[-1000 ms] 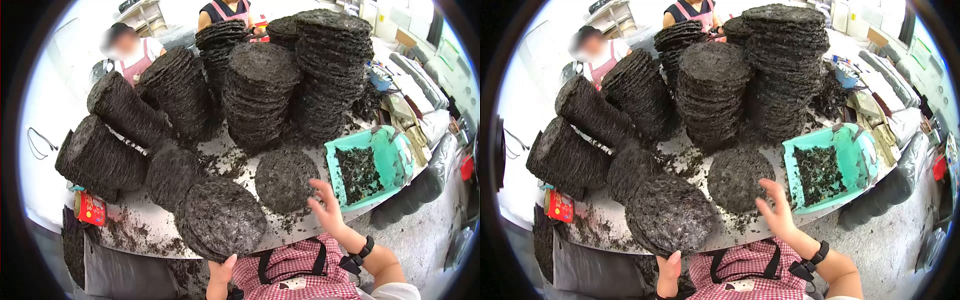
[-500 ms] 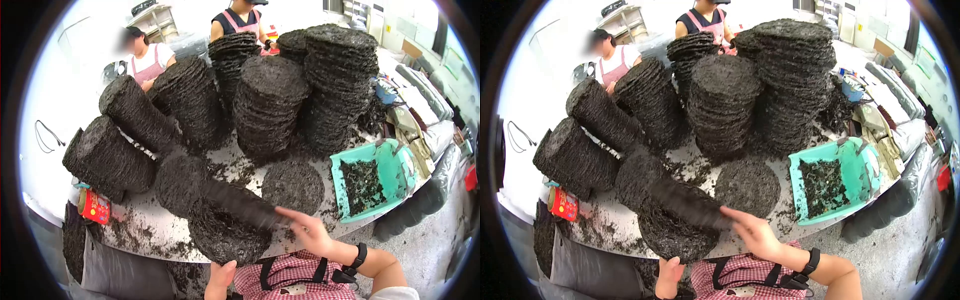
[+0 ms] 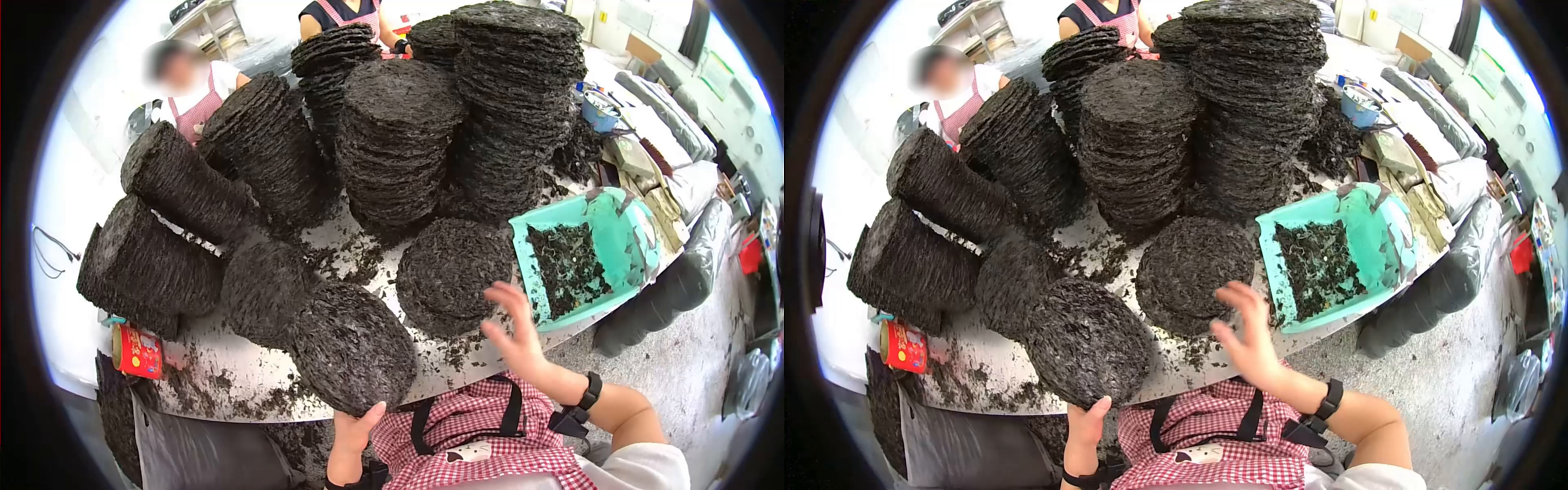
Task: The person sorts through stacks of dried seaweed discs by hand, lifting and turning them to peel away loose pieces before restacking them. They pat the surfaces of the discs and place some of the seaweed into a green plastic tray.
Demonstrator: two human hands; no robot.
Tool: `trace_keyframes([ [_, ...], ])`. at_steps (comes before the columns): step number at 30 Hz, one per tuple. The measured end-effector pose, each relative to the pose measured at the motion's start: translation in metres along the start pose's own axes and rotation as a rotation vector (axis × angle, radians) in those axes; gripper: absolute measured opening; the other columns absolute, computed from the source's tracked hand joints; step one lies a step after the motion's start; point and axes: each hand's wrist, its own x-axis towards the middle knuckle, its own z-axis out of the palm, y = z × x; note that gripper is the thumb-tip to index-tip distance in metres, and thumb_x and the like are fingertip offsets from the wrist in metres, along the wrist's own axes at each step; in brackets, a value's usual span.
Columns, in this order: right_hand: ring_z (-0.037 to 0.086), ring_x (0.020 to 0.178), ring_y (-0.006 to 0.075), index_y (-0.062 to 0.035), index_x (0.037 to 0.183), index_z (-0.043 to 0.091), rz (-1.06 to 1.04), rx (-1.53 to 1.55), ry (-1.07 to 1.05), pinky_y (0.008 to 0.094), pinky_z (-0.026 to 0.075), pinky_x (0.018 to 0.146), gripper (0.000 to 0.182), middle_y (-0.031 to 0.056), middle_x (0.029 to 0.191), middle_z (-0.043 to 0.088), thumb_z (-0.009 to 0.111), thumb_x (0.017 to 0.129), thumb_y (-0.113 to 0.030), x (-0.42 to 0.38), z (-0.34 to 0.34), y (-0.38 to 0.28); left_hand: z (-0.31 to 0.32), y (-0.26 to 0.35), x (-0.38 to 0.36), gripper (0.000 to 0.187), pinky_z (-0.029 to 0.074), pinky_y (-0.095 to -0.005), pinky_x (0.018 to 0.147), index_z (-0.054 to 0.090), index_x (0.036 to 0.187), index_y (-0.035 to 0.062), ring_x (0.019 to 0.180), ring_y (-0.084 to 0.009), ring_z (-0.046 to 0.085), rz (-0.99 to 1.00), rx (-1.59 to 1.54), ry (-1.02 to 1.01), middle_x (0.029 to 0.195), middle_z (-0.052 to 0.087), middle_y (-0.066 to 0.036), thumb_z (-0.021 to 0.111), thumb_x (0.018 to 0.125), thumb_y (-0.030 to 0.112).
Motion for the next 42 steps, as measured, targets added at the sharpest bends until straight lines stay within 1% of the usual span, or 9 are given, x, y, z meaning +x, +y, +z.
trace_keyframes([
  [6,0.028,0.134,0.0332,-0.0043,0.128,0.045,-0.381,0.172,-0.528,0.0452,0.030,0.107,0.065,0.0147,0.140,0.036,0.074,0.073,-0.025,-0.011,0.043,-0.048,0.041,-0.020,-0.009,0.060,0.042,-0.0338,0.095,0.045,0.124,-0.0017,0.109,-0.0194,0.052,0.004,-0.045,-0.013,0.121,0.053,-0.011,0.075,0.073,0.006],
  [14,0.007,0.138,0.0415,-0.0078,0.114,0.049,-0.370,0.115,-0.604,0.0536,0.026,0.107,0.064,0.0145,0.147,0.020,0.080,0.060,-0.016,0.003,0.041,-0.049,0.033,-0.012,-0.010,0.066,0.043,-0.0353,0.094,0.044,0.125,-0.0015,0.109,-0.0202,0.053,-0.013,0.015,-0.155,0.120,0.052,-0.011,0.080,0.071,0.011],
  [21,0.007,0.139,0.0407,-0.0070,0.110,0.049,-0.300,0.454,-0.749,0.0533,0.021,0.109,0.054,0.0163,0.147,0.020,0.078,0.067,-0.018,0.014,0.044,-0.046,0.025,-0.013,-0.008,0.076,0.043,-0.0365,0.096,0.040,0.127,-0.0033,0.111,-0.0216,0.051,0.116,0.024,-0.163,0.122,0.051,-0.012,0.083,0.067,0.014],
  [25,0.022,0.137,0.0350,-0.0045,0.114,0.047,-0.188,0.580,-0.818,0.0452,0.024,0.109,0.045,0.0191,0.146,0.025,0.070,0.079,-0.018,0.021,0.036,-0.044,0.020,-0.010,-0.008,0.077,0.044,-0.0375,0.095,0.040,0.127,-0.0034,0.110,-0.0220,0.053,0.033,-0.015,-0.133,0.121,0.053,-0.012,0.084,0.066,0.013],
  [27,0.052,0.119,0.0264,-0.0015,0.124,0.047,0.030,0.757,-0.638,0.0349,0.041,0.098,0.040,0.0186,0.127,0.053,0.057,0.089,-0.016,0.019,0.031,-0.051,0.023,-0.007,-0.007,0.069,0.045,-0.0369,0.093,0.045,0.122,-0.0038,0.105,-0.0222,0.055,0.018,-0.012,-0.043,0.117,0.055,-0.012,0.083,0.066,0.009],
  [31,0.063,0.091,0.0219,0.0054,0.118,0.052,0.173,0.315,-0.093,0.0316,0.049,0.083,0.031,0.0152,0.099,0.065,0.052,0.093,-0.014,0.032,-0.001,-0.022,0.022,0.002,-0.008,0.059,0.048,-0.0347,0.088,0.050,0.117,-0.0038,0.099,-0.0210,0.058,0.045,0.065,0.042,0.112,0.058,-0.011,0.081,0.067,0.004],
  [35,0.055,0.107,0.0195,0.0049,0.131,0.039,0.344,0.461,0.177,0.0310,0.043,0.091,0.051,0.0146,0.121,0.054,0.059,0.089,-0.016,0.055,-0.016,0.051,0.034,0.008,-0.003,0.058,0.049,-0.0344,0.087,0.049,0.117,-0.0032,0.097,-0.0209,0.059,0.025,0.102,-0.047,0.111,0.058,-0.012,0.080,0.068,0.002],
  [36,0.047,0.118,0.0233,0.0032,0.137,0.029,0.421,0.520,0.194,0.0335,0.039,0.096,0.064,0.0176,0.136,0.041,0.064,0.087,-0.017,0.057,-0.020,0.053,0.037,0.008,0.000,0.058,0.049,-0.0347,0.087,0.049,0.117,-0.0031,0.098,-0.0211,0.059,0.038,0.115,-0.071,0.112,0.058,-0.012,0.080,0.068,0.002],
  [42,0.043,0.118,0.0228,-0.0058,0.139,0.032,0.545,0.450,0.214,0.0362,0.036,0.098,0.067,0.0157,0.127,0.044,0.068,0.084,-0.021,0.075,-0.014,0.082,0.046,0.004,0.008,0.061,0.048,-0.0359,0.090,0.046,0.120,-0.0032,0.102,-0.0220,0.058,0.036,0.154,-0.131,0.113,0.057,-0.012,0.079,0.069,0.003],
])
